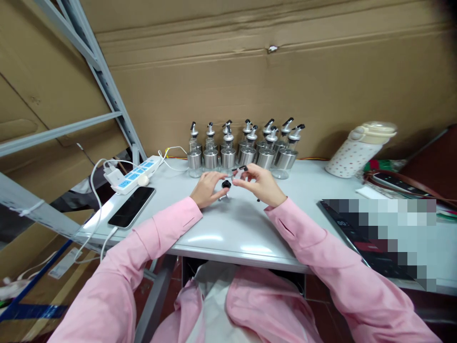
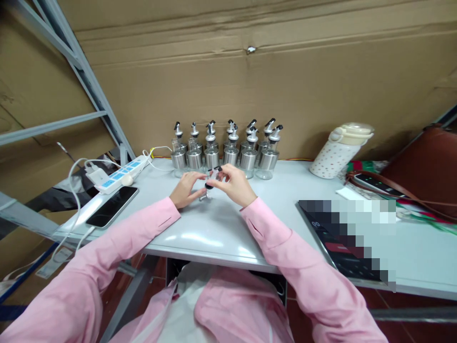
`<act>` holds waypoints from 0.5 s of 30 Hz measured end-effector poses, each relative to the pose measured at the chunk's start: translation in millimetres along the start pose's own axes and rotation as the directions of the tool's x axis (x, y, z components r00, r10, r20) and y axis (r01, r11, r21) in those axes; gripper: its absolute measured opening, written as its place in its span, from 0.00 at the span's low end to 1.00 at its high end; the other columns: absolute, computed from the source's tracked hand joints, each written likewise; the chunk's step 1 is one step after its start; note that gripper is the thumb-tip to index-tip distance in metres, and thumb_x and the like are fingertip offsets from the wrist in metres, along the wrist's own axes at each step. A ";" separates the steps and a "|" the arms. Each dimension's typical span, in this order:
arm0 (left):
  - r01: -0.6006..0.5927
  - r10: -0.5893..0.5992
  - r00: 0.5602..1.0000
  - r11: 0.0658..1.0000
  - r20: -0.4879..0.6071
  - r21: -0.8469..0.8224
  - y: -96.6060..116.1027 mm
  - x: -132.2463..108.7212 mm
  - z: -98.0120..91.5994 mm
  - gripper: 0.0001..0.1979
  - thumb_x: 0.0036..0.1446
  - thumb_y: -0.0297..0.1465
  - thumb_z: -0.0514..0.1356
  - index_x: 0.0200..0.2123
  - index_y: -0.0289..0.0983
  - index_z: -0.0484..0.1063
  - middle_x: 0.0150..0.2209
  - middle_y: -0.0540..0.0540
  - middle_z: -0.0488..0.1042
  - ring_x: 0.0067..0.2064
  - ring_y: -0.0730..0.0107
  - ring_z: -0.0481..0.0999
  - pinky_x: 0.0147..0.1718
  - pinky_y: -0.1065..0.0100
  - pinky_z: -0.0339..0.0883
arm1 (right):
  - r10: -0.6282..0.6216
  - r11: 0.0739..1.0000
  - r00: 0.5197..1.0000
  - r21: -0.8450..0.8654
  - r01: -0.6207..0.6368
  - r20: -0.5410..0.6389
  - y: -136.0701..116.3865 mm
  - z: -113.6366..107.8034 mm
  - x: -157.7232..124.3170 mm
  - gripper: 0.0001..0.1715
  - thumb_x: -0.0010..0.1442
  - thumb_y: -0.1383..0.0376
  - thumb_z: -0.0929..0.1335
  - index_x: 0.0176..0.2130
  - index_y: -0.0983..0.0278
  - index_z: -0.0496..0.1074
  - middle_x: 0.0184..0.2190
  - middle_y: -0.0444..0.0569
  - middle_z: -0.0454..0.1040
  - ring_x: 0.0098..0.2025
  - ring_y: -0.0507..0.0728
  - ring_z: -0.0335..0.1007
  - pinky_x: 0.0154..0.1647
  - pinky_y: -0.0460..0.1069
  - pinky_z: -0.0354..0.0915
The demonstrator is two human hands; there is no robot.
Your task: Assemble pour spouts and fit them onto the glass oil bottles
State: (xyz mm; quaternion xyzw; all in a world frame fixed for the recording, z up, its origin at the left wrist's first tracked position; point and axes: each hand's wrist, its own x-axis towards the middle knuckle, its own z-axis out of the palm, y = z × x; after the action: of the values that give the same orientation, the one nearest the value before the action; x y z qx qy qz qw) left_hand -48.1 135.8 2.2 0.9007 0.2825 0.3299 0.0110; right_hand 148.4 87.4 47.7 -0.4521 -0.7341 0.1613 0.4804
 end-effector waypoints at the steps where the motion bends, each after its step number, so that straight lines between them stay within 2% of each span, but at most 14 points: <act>1: -0.039 0.039 0.999 0.999 0.021 0.008 2.1 -0.1 0.6 0.20 0.59 0.41 0.55 0.50 0.36 0.63 0.46 0.41 0.72 0.49 0.60 0.69 0.50 0.59 0.57 | 0.024 0.999 0.998 0.032 -0.026 0.060 2.0 2.0 -1.1 0.21 0.46 0.48 0.71 0.29 0.63 0.72 0.24 0.44 0.67 0.26 0.52 0.62 0.30 0.49 0.62; 5: -0.108 0.106 0.993 0.994 0.044 0.036 2.9 -0.9 4.6 0.22 0.60 0.45 0.52 0.47 0.33 0.64 0.44 0.38 0.72 0.47 0.58 0.69 0.49 0.57 0.58 | 0.088 0.959 0.970 0.246 -0.144 0.225 3.7 9.1 -5.6 0.24 0.44 0.54 0.73 0.38 0.64 0.69 0.27 0.45 0.73 0.31 0.55 0.70 0.35 0.52 0.67; 7: -0.099 0.098 0.995 0.994 0.035 0.035 1.8 -1.1 5.6 0.21 0.61 0.45 0.50 0.45 0.33 0.65 0.42 0.38 0.72 0.46 0.58 0.69 0.47 0.57 0.58 | 0.071 0.944 0.963 0.295 -0.148 0.259 1.4 10.8 -7.2 0.24 0.46 0.57 0.73 0.41 0.63 0.68 0.29 0.46 0.74 0.32 0.55 0.72 0.37 0.53 0.69; 9: -0.082 0.081 0.996 0.996 0.025 0.031 1.8 -1.2 5.7 0.19 0.62 0.44 0.49 0.44 0.34 0.64 0.41 0.39 0.72 0.45 0.59 0.69 0.46 0.58 0.59 | 0.026 0.971 0.975 0.227 -0.078 0.223 -1.3 11.4 -8.2 0.21 0.48 0.58 0.71 0.41 0.62 0.68 0.32 0.47 0.74 0.35 0.56 0.72 0.38 0.53 0.69; 12: -0.082 0.083 0.996 0.996 -0.020 0.030 3.9 -1.5 5.2 0.19 0.61 0.44 0.50 0.43 0.34 0.64 0.40 0.40 0.72 0.44 0.59 0.69 0.45 0.58 0.59 | -0.080 0.997 0.991 -0.012 0.081 0.103 -2.8 11.0 -8.8 0.17 0.52 0.58 0.70 0.41 0.62 0.70 0.38 0.51 0.71 0.39 0.56 0.69 0.38 0.52 0.67; 15: -0.092 0.093 0.995 0.995 -0.035 0.042 7.0 -1.6 3.9 0.18 0.59 0.45 0.53 0.41 0.35 0.64 0.38 0.42 0.72 0.42 0.60 0.69 0.46 0.58 0.58 | -0.127 0.973 0.990 -0.185 0.135 0.059 -1.0 10.8 -9.0 0.14 0.54 0.56 0.69 0.39 0.63 0.72 0.31 0.48 0.68 0.31 0.53 0.65 0.34 0.49 0.64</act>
State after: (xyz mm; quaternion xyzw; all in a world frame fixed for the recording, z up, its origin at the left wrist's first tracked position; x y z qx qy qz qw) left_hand -43.3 129.7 -0.3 0.9066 0.2474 0.3408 -0.0278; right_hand 139.9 81.6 38.1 -0.4423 -0.7852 0.0694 0.4278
